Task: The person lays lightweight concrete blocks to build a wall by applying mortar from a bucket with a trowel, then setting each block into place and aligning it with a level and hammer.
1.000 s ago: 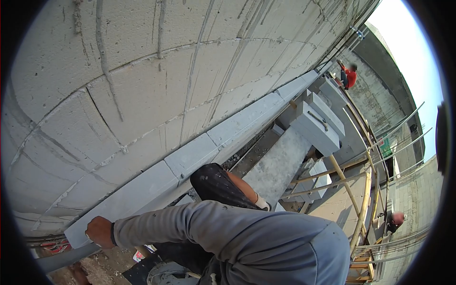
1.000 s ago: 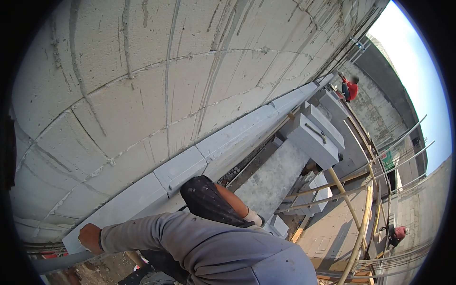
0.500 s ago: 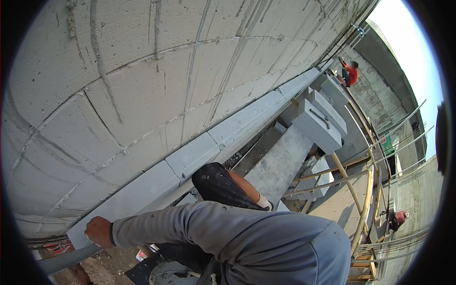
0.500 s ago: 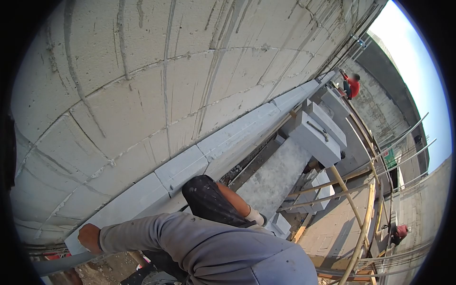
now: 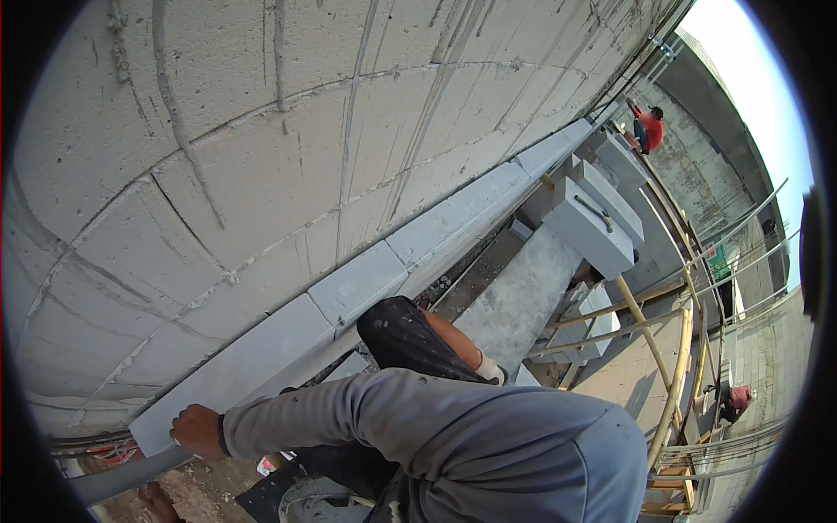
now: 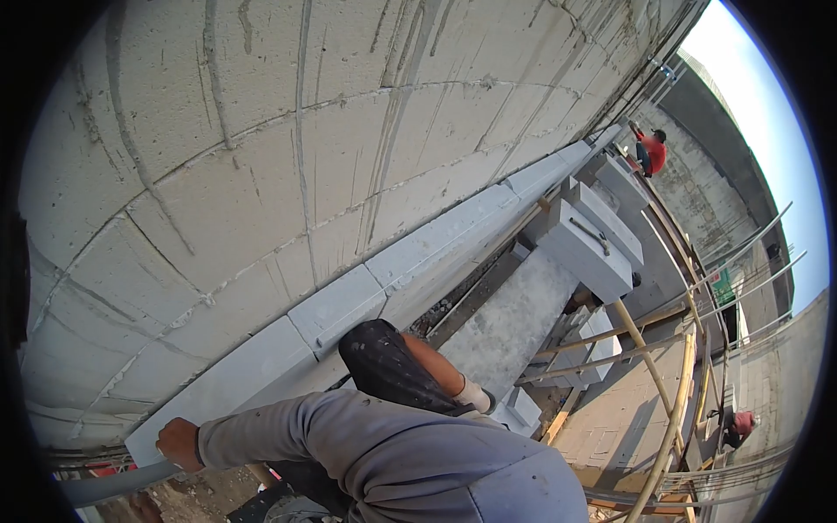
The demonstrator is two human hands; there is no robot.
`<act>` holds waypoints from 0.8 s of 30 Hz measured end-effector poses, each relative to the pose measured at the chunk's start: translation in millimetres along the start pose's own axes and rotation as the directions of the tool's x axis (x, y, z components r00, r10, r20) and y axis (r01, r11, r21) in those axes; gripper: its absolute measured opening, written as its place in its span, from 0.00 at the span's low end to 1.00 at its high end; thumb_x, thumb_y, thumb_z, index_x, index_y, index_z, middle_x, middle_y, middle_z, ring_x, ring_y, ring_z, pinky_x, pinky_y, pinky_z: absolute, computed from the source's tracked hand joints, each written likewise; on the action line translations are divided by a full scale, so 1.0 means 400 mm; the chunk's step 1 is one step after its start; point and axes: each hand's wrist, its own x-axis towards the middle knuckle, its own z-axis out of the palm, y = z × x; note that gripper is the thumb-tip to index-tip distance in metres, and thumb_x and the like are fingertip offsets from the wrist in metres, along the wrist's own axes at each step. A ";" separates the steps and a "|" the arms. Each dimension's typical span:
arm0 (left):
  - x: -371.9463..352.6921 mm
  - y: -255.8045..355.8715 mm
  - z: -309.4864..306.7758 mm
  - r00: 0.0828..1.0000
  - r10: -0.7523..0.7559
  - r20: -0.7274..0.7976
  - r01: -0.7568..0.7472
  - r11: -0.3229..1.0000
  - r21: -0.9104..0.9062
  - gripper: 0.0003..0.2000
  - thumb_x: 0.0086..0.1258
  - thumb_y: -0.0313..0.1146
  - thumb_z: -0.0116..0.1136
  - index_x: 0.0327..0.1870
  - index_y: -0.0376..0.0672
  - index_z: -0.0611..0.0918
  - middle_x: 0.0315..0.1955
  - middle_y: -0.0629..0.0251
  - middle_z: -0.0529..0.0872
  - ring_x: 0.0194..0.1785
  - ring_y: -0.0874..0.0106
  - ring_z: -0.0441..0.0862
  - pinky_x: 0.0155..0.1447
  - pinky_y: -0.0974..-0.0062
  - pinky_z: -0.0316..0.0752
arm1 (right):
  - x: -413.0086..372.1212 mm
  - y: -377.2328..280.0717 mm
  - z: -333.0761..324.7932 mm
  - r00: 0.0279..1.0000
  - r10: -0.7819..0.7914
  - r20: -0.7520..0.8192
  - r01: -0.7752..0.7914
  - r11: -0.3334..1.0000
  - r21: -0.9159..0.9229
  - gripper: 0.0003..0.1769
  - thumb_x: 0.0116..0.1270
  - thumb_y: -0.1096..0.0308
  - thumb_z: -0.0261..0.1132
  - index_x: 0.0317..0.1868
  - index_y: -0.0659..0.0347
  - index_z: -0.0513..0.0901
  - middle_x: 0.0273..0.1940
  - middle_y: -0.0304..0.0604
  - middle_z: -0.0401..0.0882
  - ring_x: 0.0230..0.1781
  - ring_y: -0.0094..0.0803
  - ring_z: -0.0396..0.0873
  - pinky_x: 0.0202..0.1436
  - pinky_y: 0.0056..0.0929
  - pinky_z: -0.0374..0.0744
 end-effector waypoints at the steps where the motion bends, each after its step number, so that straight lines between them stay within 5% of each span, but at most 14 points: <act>1: 0.004 -0.013 -0.006 1.000 0.005 -0.009 -0.005 1.000 0.010 0.08 0.63 0.33 0.50 0.37 0.39 0.73 0.17 0.73 0.68 0.17 0.83 0.63 0.21 0.83 0.59 | -0.008 -0.007 -0.016 0.999 0.030 0.031 -0.030 0.999 0.013 0.13 0.38 0.69 0.64 0.29 0.63 0.79 0.30 0.47 0.78 0.35 0.43 0.80 0.39 0.37 0.76; 3: 0.017 -0.069 -0.029 0.998 0.018 -0.063 -0.015 0.999 0.052 0.08 0.63 0.33 0.50 0.37 0.39 0.73 0.17 0.73 0.68 0.17 0.83 0.63 0.20 0.83 0.59 | -0.022 -0.017 -0.035 0.998 0.030 0.055 -0.029 0.999 -0.027 0.19 0.38 0.67 0.65 0.34 0.63 0.78 0.37 0.47 0.76 0.46 0.41 0.75 0.49 0.38 0.71; 5: -0.026 0.043 -0.009 0.980 0.122 0.156 -0.127 0.992 0.026 0.06 0.62 0.31 0.50 0.28 0.39 0.75 0.14 0.73 0.68 0.16 0.82 0.64 0.18 0.82 0.59 | -0.044 -0.034 -0.070 0.997 -0.058 -0.050 0.052 0.993 -0.106 0.26 0.38 0.63 0.67 0.42 0.65 0.77 0.45 0.50 0.73 0.56 0.42 0.67 0.60 0.41 0.64; 7: -0.060 0.071 0.011 0.992 0.054 0.113 -0.051 0.998 -0.031 0.06 0.62 0.29 0.49 0.26 0.39 0.76 0.14 0.70 0.72 0.14 0.80 0.67 0.19 0.80 0.62 | -0.071 -0.057 -0.079 0.974 -0.147 -0.172 0.114 0.975 -0.190 0.27 0.47 0.65 0.63 0.51 0.65 0.74 0.53 0.52 0.68 0.62 0.45 0.62 0.68 0.45 0.55; 10: -0.093 0.134 0.036 0.987 0.056 0.151 -0.061 0.998 0.026 0.06 0.61 0.28 0.50 0.26 0.37 0.78 0.13 0.68 0.74 0.15 0.78 0.69 0.20 0.78 0.64 | -0.083 -0.097 -0.092 0.965 -0.210 -0.155 0.219 0.975 0.043 0.23 0.49 0.73 0.60 0.49 0.66 0.75 0.51 0.53 0.70 0.60 0.47 0.63 0.66 0.44 0.60; 12: -0.116 0.162 0.039 1.000 -0.018 0.001 0.018 0.989 0.144 0.11 0.56 0.31 0.56 0.36 0.33 0.81 0.25 0.66 0.82 0.30 0.75 0.77 0.35 0.76 0.70 | -0.075 -0.114 -0.073 0.969 -0.219 -0.111 0.230 0.968 0.098 0.23 0.49 0.72 0.63 0.48 0.68 0.76 0.48 0.52 0.71 0.55 0.47 0.68 0.60 0.43 0.67; 13: -0.120 0.148 0.058 0.978 0.141 -0.153 -0.116 0.980 0.161 0.12 0.55 0.31 0.57 0.38 0.34 0.82 0.27 0.65 0.83 0.32 0.75 0.77 0.37 0.75 0.72 | -0.068 -0.123 -0.063 0.976 -0.201 -0.082 0.212 0.963 0.164 0.23 0.50 0.72 0.63 0.50 0.68 0.75 0.48 0.52 0.71 0.53 0.47 0.70 0.58 0.40 0.69; 14: -0.133 0.198 0.057 0.997 -0.023 -0.079 0.038 0.980 0.198 0.13 0.54 0.32 0.57 0.39 0.35 0.83 0.27 0.64 0.83 0.32 0.73 0.78 0.38 0.74 0.72 | -0.061 -0.136 -0.056 0.986 -0.163 -0.033 0.166 0.960 0.227 0.24 0.53 0.72 0.63 0.52 0.67 0.73 0.49 0.53 0.71 0.52 0.47 0.70 0.56 0.37 0.71; 16: -0.112 0.154 0.050 0.993 0.119 0.006 -0.119 0.984 0.134 0.13 0.54 0.33 0.57 0.37 0.35 0.83 0.25 0.65 0.83 0.30 0.73 0.78 0.36 0.75 0.72 | -0.044 -0.145 -0.028 0.985 -0.165 -0.048 0.171 0.959 0.226 0.23 0.56 0.70 0.62 0.53 0.67 0.72 0.50 0.54 0.71 0.52 0.48 0.70 0.56 0.38 0.71; 20: -0.110 0.142 0.049 0.996 0.073 0.052 -0.079 0.989 0.126 0.09 0.57 0.29 0.55 0.35 0.35 0.83 0.22 0.70 0.80 0.26 0.80 0.75 0.32 0.79 0.70 | -0.025 -0.159 0.016 0.978 -0.207 -0.012 0.206 0.962 0.178 0.22 0.59 0.67 0.61 0.54 0.66 0.72 0.52 0.56 0.70 0.51 0.50 0.72 0.54 0.39 0.73; 24: -0.118 0.163 0.042 0.994 0.093 0.057 -0.101 0.983 0.152 0.10 0.57 0.29 0.54 0.37 0.35 0.83 0.22 0.70 0.80 0.25 0.80 0.74 0.31 0.79 0.69 | 0.014 -0.177 0.062 0.997 -0.072 0.004 0.066 0.933 0.354 0.19 0.61 0.63 0.60 0.49 0.67 0.76 0.44 0.57 0.75 0.43 0.51 0.77 0.48 0.40 0.75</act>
